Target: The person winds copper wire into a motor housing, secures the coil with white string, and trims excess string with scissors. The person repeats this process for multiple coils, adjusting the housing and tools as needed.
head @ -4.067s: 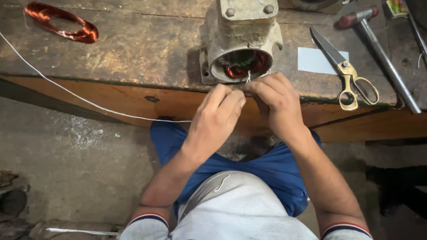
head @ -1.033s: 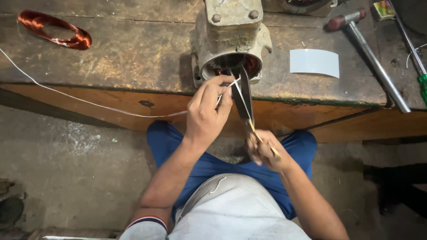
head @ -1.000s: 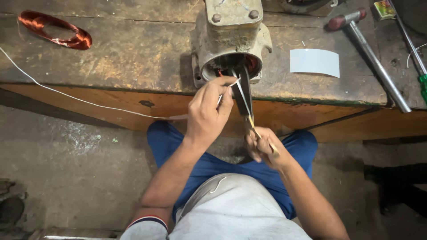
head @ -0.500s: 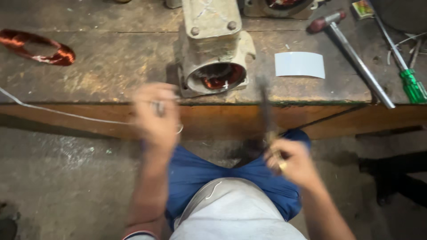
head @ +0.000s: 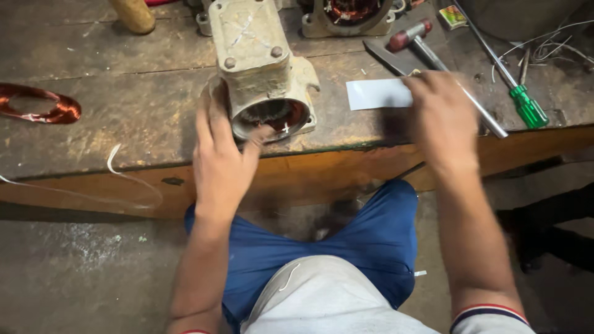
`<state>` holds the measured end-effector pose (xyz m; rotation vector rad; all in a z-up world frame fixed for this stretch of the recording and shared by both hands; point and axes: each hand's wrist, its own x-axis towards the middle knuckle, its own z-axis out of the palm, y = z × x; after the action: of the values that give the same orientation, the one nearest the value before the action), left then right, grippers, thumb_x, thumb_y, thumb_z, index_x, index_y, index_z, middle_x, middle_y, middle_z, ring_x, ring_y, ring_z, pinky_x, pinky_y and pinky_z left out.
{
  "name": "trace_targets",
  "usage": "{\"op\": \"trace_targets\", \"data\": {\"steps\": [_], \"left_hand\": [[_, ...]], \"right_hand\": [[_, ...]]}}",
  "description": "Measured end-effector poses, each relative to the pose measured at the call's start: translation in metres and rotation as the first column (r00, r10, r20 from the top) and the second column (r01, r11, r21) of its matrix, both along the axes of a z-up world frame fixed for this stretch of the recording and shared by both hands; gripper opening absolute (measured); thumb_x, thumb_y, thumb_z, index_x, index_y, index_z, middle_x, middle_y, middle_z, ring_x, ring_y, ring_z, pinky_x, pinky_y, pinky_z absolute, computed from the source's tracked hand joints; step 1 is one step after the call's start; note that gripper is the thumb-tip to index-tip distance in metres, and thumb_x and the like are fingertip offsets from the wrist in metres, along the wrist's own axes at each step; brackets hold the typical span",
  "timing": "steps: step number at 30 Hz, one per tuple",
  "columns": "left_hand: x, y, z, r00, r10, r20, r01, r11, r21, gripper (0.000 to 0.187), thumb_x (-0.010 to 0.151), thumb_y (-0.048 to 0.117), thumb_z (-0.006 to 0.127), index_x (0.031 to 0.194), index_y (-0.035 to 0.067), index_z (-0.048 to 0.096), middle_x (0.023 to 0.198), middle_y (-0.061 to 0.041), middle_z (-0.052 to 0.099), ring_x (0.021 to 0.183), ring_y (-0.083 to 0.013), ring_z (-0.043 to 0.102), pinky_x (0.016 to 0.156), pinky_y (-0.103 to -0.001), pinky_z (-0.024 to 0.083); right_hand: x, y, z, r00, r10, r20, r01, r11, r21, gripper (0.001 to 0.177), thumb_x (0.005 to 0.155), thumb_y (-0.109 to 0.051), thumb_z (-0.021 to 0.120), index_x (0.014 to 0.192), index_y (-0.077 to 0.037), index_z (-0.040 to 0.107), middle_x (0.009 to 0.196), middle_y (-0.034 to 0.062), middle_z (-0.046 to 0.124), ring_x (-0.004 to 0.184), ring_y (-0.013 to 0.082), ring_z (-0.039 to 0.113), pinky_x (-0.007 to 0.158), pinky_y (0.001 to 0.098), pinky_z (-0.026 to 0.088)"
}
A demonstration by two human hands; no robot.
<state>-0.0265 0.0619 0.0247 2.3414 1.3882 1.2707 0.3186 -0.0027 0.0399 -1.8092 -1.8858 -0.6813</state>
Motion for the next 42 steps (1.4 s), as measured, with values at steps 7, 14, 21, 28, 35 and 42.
{"op": "trace_targets", "data": {"steps": [7,14,21,28,35,42], "left_hand": [[-0.044,0.102,0.012,0.965,-0.262,0.033,0.259,0.913,-0.315,0.051,0.096,-0.001,0.059,0.146,0.006,0.053,0.137,-0.022,0.064,0.128,-0.0405,0.067,0.109,-0.048,0.053],[-0.022,0.099,0.07,0.776,0.568,-0.273,-0.41,0.784,0.466,0.073,0.088,0.017,0.068,0.155,0.006,0.043,0.153,-0.022,0.045,0.134,-0.0405,0.049,0.109,-0.059,0.038],[0.098,0.049,0.046,0.841,0.518,-0.157,-0.403,0.793,0.457,0.094,0.085,0.057,0.083,0.149,0.002,0.041,0.15,-0.02,0.044,0.143,-0.0421,0.036,0.121,-0.07,0.024],[0.032,0.079,0.049,0.988,-0.109,-0.107,0.146,0.874,0.463,0.082,0.084,0.032,0.093,0.147,0.014,0.042,0.148,-0.009,0.046,0.141,-0.0317,0.039,0.126,-0.056,0.03],[-0.049,0.107,0.029,0.71,-0.666,0.231,0.657,0.744,0.123,0.079,0.089,0.038,0.09,0.145,0.011,0.043,0.146,-0.01,0.035,0.144,-0.0236,0.04,0.126,-0.035,0.035],[-0.044,0.14,-0.062,0.57,-0.266,0.778,0.54,0.835,-0.11,0.083,0.111,0.063,0.041,0.16,-0.004,0.039,0.165,-0.016,0.04,0.158,-0.0248,0.035,0.135,-0.04,0.024]], "right_hand": [[-0.015,0.027,-0.012,0.952,0.195,-0.237,-0.205,0.979,-0.018,0.016,0.099,-0.016,0.072,0.111,-0.009,0.079,0.121,0.0073,0.073,0.111,0.0327,0.061,0.1,0.0431,0.048],[-0.02,0.024,-0.014,0.949,0.121,-0.291,-0.13,0.991,-0.013,0.013,0.103,-0.019,0.072,0.112,-0.011,0.078,0.122,0.005,0.073,0.116,0.0323,0.061,0.103,0.0426,0.046],[-0.019,0.021,-0.015,0.954,0.109,-0.281,-0.107,0.994,0.023,0.011,0.106,-0.02,0.073,0.109,-0.012,0.079,0.126,0.003,0.073,0.119,0.031,0.061,0.107,0.0426,0.046],[-0.007,0.023,-0.03,0.954,0.119,-0.274,-0.121,0.993,0.007,0.012,0.104,-0.016,0.07,0.111,-0.011,0.078,0.124,0.0037,0.072,0.121,0.0315,0.061,0.106,0.0432,0.046],[-0.034,0.012,-0.025,0.979,0.145,-0.147,-0.114,0.973,0.202,0.02,0.103,-0.005,0.07,0.122,-0.006,0.073,0.126,0.0101,0.071,0.12,0.0293,0.06,0.107,0.0414,0.046],[-0.159,0.008,-0.029,0.801,0.579,-0.156,-0.556,0.814,0.164,0.043,0.095,-0.017,0.082,0.133,-0.002,0.068,0.131,0.0136,0.07,0.091,0.0266,0.066,0.08,0.0379,0.053]]}}
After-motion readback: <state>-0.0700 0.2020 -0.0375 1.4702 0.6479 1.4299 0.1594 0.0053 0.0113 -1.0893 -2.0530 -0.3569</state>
